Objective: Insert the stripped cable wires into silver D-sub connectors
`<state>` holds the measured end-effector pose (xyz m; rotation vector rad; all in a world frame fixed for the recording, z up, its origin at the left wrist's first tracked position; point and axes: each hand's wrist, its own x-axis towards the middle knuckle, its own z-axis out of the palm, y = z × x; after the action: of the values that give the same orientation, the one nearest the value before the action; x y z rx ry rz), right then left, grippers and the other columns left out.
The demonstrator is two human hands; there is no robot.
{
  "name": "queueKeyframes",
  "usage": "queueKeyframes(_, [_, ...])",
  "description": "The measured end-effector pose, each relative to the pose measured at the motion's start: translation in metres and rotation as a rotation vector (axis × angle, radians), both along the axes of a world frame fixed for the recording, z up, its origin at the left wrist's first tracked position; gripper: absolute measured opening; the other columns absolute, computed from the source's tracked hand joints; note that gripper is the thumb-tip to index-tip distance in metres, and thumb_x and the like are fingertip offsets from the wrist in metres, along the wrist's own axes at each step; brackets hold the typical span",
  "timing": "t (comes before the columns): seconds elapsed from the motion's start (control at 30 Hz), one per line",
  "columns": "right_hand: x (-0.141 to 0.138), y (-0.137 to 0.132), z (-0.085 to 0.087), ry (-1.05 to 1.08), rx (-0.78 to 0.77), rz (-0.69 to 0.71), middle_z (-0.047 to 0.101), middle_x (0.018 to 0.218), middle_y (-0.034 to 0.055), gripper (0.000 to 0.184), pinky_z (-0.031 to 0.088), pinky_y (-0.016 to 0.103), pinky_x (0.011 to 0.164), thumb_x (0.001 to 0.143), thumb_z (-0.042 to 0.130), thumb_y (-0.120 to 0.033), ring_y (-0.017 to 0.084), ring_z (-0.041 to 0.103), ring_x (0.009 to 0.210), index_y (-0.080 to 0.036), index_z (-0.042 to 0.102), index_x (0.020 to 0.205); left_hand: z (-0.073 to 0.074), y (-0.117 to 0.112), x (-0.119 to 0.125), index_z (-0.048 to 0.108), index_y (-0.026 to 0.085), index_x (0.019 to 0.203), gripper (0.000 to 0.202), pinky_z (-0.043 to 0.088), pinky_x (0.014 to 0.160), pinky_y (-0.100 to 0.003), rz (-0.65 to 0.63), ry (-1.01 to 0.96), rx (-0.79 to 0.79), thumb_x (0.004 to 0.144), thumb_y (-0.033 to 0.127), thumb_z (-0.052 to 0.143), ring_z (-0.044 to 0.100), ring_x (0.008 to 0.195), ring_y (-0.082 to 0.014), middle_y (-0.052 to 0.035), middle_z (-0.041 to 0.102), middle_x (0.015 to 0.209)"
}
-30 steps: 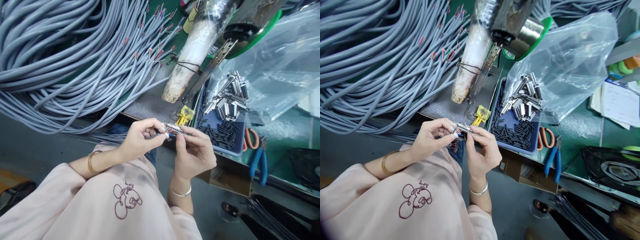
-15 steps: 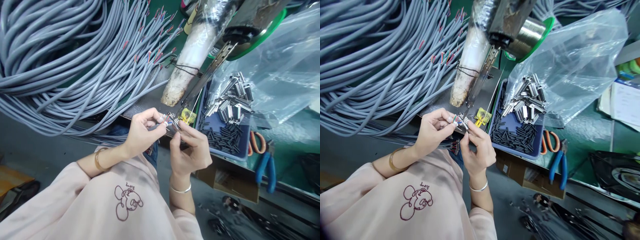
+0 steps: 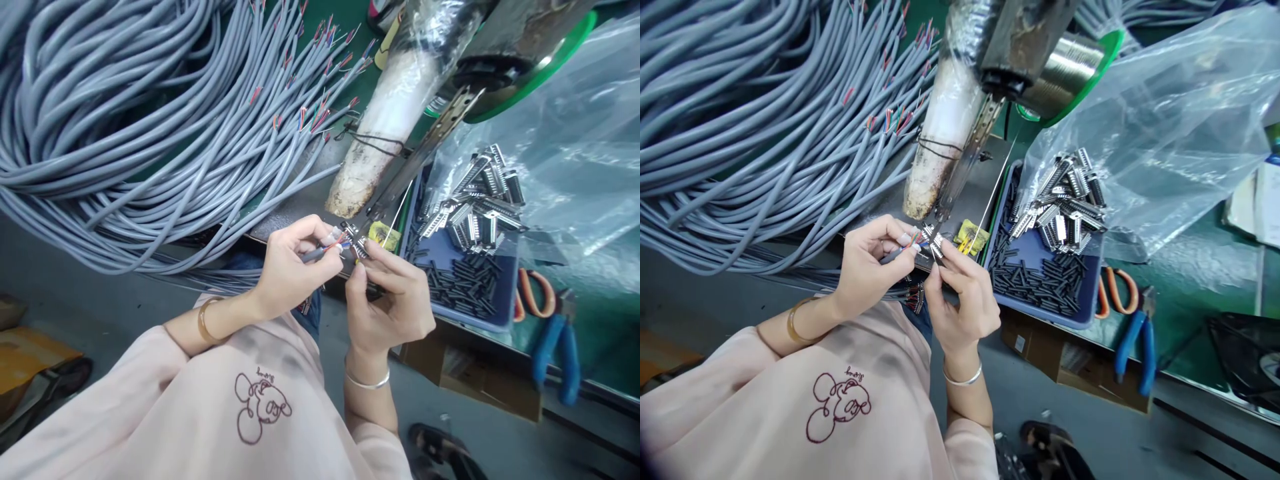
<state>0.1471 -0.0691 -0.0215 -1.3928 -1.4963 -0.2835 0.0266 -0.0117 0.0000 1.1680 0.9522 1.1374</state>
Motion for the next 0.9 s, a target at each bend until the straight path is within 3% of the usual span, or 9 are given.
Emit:
queueKeyframes(0.3, [0.000, -0.007, -0.003, -0.153, 0.012, -0.027, 0.081, 0.102, 0.0051, 0.018, 0.063, 0.020, 0.072, 0.085, 0.076, -0.011, 0.013, 0.078, 0.081, -0.021, 0.061, 0.083, 0.002, -0.001, -0.002, 0.051, 0.018, 0.064, 0.019, 0.037, 0.047, -0.017, -0.025, 0.024, -0.074, 0.067, 0.017, 0.069, 0.045, 0.053, -0.0049, -0.0006, 0.066, 0.073])
queueKeyframes(0.53, [-0.001, -0.007, -0.006, 0.089, -0.032, -0.015, 0.080, 0.099, 0.0035, 0.014, 0.065, 0.025, 0.073, 0.086, 0.074, -0.010, 0.016, 0.078, 0.088, -0.020, 0.065, 0.089, -0.003, -0.008, -0.005, 0.055, 0.019, 0.071, 0.017, 0.036, 0.048, -0.018, -0.063, -0.033, -0.082, 0.077, 0.022, 0.071, 0.041, 0.050, -0.0057, 0.0046, 0.052, 0.059])
queueKeyframes(0.73, [0.001, -0.006, -0.003, -0.089, 0.028, -0.050, 0.081, 0.095, 0.0038, 0.016, 0.063, 0.023, 0.078, 0.084, 0.077, -0.007, 0.013, 0.078, 0.082, -0.018, 0.066, 0.087, -0.008, -0.008, -0.005, 0.059, 0.018, 0.073, 0.013, 0.034, 0.048, -0.018, -0.057, -0.016, -0.127, 0.074, 0.019, 0.072, 0.036, 0.049, -0.0046, 0.0074, 0.042, 0.056])
queueKeyframes(0.9, [0.003, -0.005, -0.001, 0.004, 0.007, -0.010, 0.081, 0.095, 0.0021, 0.017, 0.064, 0.027, 0.079, 0.083, 0.078, -0.008, 0.015, 0.079, 0.084, -0.020, 0.068, 0.088, -0.007, -0.007, -0.004, 0.058, 0.018, 0.070, 0.014, 0.031, 0.047, -0.019, -0.071, -0.038, -0.170, 0.067, 0.020, 0.072, 0.037, 0.050, -0.0052, 0.0070, 0.042, 0.054])
